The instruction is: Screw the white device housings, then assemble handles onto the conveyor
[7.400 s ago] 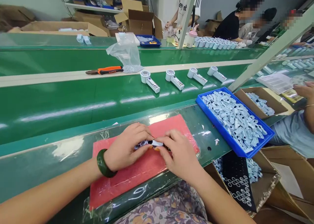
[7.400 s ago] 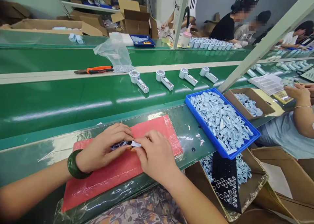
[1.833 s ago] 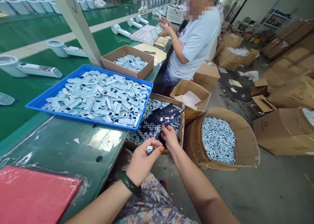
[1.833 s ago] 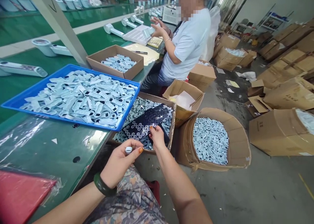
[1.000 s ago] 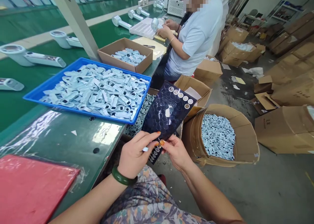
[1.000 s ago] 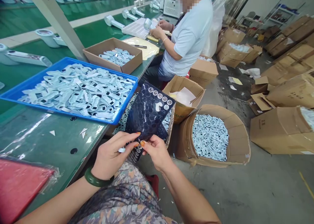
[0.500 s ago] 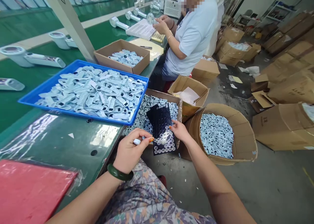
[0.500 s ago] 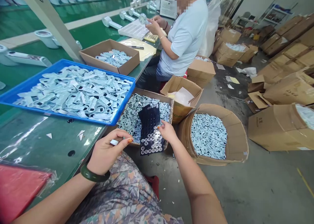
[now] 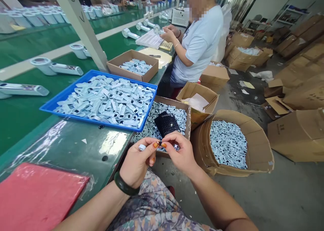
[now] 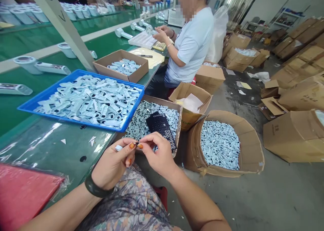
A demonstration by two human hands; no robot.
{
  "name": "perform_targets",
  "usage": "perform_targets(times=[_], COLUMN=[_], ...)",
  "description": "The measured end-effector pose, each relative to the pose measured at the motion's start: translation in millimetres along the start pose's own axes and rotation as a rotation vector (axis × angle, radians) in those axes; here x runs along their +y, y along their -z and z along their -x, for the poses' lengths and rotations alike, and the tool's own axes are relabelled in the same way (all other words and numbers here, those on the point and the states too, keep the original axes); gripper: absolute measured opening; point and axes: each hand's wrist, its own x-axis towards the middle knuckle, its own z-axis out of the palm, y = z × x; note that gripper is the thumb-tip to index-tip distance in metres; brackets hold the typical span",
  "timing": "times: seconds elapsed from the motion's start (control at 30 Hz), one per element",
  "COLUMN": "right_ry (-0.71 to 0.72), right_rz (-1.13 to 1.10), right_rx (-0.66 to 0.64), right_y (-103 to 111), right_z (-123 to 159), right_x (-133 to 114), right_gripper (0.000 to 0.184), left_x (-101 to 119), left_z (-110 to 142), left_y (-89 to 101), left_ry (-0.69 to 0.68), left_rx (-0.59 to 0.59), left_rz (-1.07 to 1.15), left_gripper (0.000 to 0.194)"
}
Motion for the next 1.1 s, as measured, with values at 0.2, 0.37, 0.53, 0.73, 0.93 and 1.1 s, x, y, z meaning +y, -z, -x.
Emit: perform_targets(times=[0.2, 0.37, 0.53, 0.73, 0.93, 1.1], right_ry=[0.03, 0.064, 0.164, 0.216, 0.222, 0.228], right_rz=[0.039, 0.016, -0.016, 0.048, 0.113, 0.127], right_rx=[-0.076, -0.129, -0.223, -0.496, -0.611, -0.676], right_y=[-9, -25, -43, -73, -88, -95], right_z=[-5, -3, -3, 1, 7, 9], right_x=[-21, -34, -58, -78, -85, -89], right_gripper=[0.004, 0.009, 0.006, 0.01, 0.011, 0.011], left_x=[20, 35, 38, 34, 33, 30], left_z=[24, 55, 86, 108, 124, 132], left_y=[8.3, 27.3, 50.4, 74.2, 90.2, 99.1], left_ry=[-0.058, -0.047, 0.041, 0.065, 0.056, 0.057], left_rx=[0.008, 0.07, -0.008, -0.138, -0.143, -0.151], left_rz=[-0.023, -0.03, 0.035, 0.084, 0.136, 0.174], left_gripper=[0.045, 0.049, 0.054, 0.04, 0.041, 0.041])
